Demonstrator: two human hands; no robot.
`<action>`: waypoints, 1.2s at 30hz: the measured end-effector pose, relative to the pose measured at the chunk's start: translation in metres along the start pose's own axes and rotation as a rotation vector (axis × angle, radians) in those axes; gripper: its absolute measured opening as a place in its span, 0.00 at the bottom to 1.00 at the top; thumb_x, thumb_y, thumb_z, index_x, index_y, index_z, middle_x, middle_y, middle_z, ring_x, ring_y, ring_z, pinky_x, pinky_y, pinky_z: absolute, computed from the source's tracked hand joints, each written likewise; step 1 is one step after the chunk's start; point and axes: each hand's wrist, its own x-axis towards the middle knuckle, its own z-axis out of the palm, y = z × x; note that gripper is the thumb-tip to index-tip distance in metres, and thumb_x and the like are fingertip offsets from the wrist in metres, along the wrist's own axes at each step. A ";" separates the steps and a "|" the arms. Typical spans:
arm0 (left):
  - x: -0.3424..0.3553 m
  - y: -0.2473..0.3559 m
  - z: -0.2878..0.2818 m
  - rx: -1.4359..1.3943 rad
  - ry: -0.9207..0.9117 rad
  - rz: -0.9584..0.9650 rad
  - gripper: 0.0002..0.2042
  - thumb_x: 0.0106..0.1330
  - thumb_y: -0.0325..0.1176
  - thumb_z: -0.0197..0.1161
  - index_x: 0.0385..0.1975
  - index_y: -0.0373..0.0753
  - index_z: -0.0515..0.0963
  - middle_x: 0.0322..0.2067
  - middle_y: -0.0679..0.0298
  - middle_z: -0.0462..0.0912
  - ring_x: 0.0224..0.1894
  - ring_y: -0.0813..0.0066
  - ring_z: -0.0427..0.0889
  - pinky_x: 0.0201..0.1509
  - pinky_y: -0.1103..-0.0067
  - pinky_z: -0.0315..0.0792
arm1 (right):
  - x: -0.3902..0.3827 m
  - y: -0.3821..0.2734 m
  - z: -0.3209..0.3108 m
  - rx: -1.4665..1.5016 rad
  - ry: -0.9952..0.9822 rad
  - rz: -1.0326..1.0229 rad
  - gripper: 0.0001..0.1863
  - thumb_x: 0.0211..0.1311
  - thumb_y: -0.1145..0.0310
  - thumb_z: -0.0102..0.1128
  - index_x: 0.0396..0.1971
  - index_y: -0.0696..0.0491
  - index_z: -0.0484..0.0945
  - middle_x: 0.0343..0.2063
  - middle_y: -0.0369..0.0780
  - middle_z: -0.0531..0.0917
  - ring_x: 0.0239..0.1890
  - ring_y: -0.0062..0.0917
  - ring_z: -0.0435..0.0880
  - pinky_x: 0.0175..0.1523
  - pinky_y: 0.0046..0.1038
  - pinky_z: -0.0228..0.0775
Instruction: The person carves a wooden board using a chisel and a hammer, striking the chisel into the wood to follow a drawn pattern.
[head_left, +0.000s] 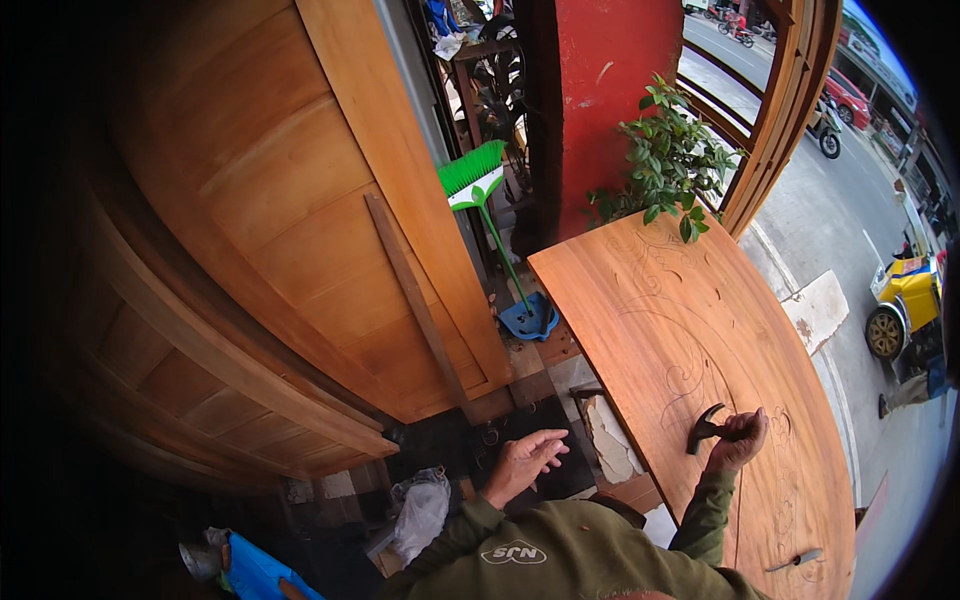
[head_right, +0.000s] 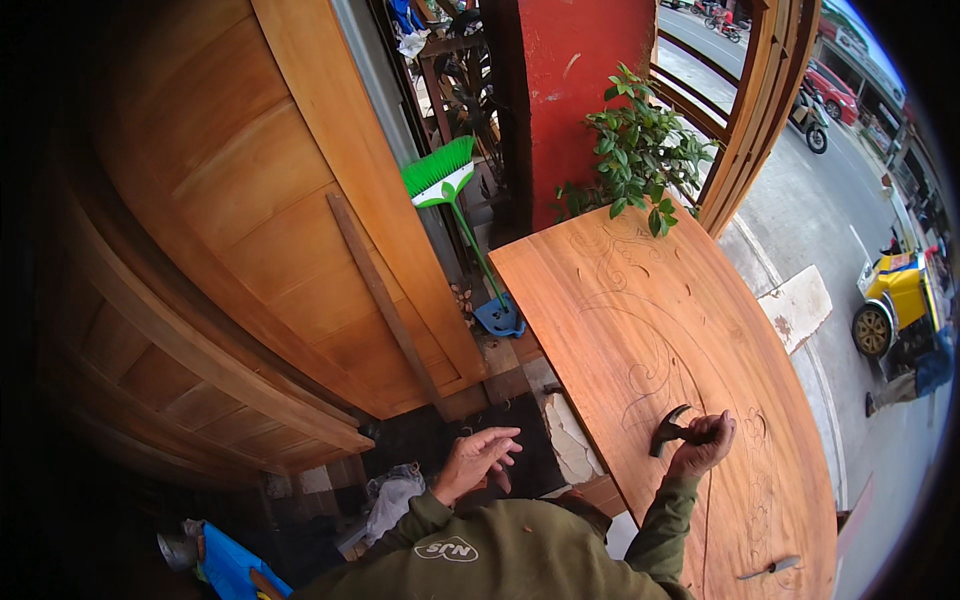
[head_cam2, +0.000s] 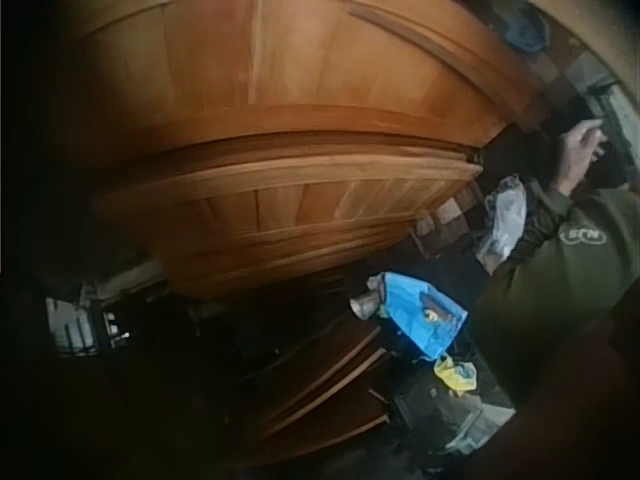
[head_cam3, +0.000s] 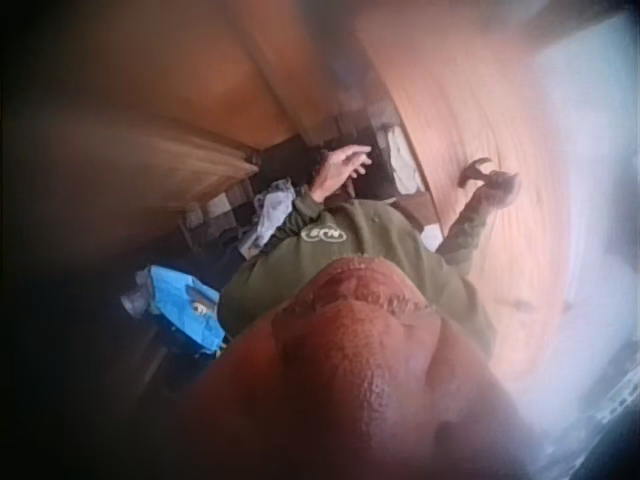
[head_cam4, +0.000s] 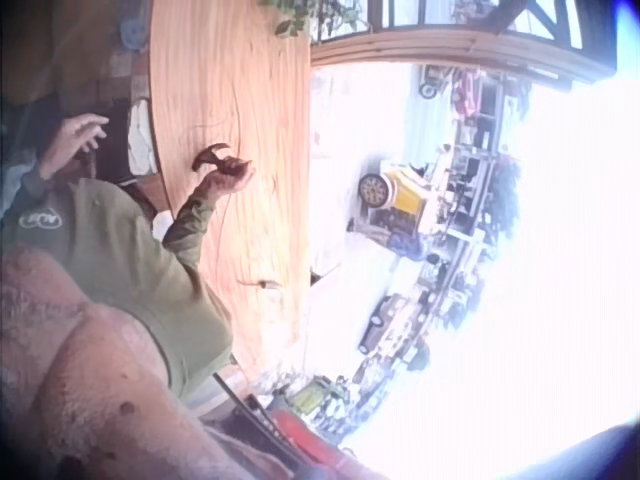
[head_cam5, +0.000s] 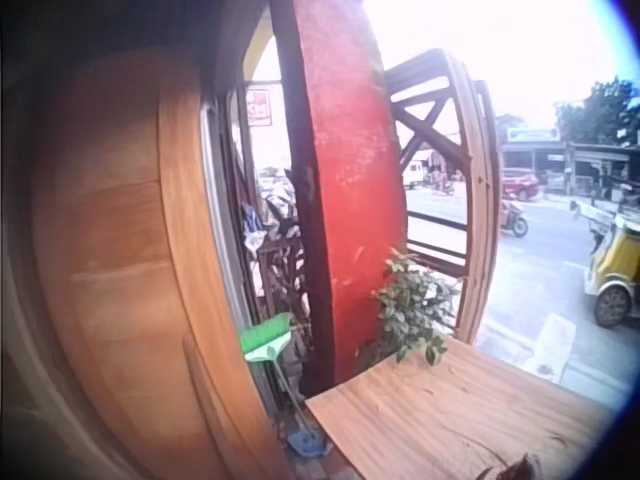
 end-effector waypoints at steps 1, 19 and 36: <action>0.008 0.000 -0.017 0.017 0.030 -0.010 0.17 0.79 0.40 0.60 0.59 0.38 0.81 0.43 0.62 0.90 0.39 0.80 0.87 0.39 0.83 0.80 | -0.001 0.004 0.005 -0.029 0.063 -0.029 0.17 0.76 0.61 0.57 0.25 0.46 0.64 0.17 0.31 0.64 0.18 0.17 0.61 0.26 0.24 0.57; 0.171 0.013 -0.061 -0.013 0.120 0.015 0.15 0.79 0.39 0.58 0.57 0.37 0.82 0.40 0.63 0.89 0.37 0.82 0.85 0.38 0.84 0.79 | 0.021 0.021 0.052 -0.336 0.169 -0.020 0.19 0.72 0.63 0.61 0.21 0.48 0.65 0.16 0.30 0.61 0.16 0.15 0.59 0.22 0.22 0.50; 0.277 0.038 -0.042 0.112 -0.207 0.012 0.14 0.78 0.34 0.58 0.58 0.37 0.82 0.36 0.65 0.87 0.27 0.85 0.81 0.32 0.84 0.78 | 0.028 0.045 0.089 -0.475 0.245 -0.143 0.19 0.75 0.62 0.58 0.22 0.48 0.65 0.15 0.31 0.62 0.15 0.15 0.58 0.23 0.22 0.50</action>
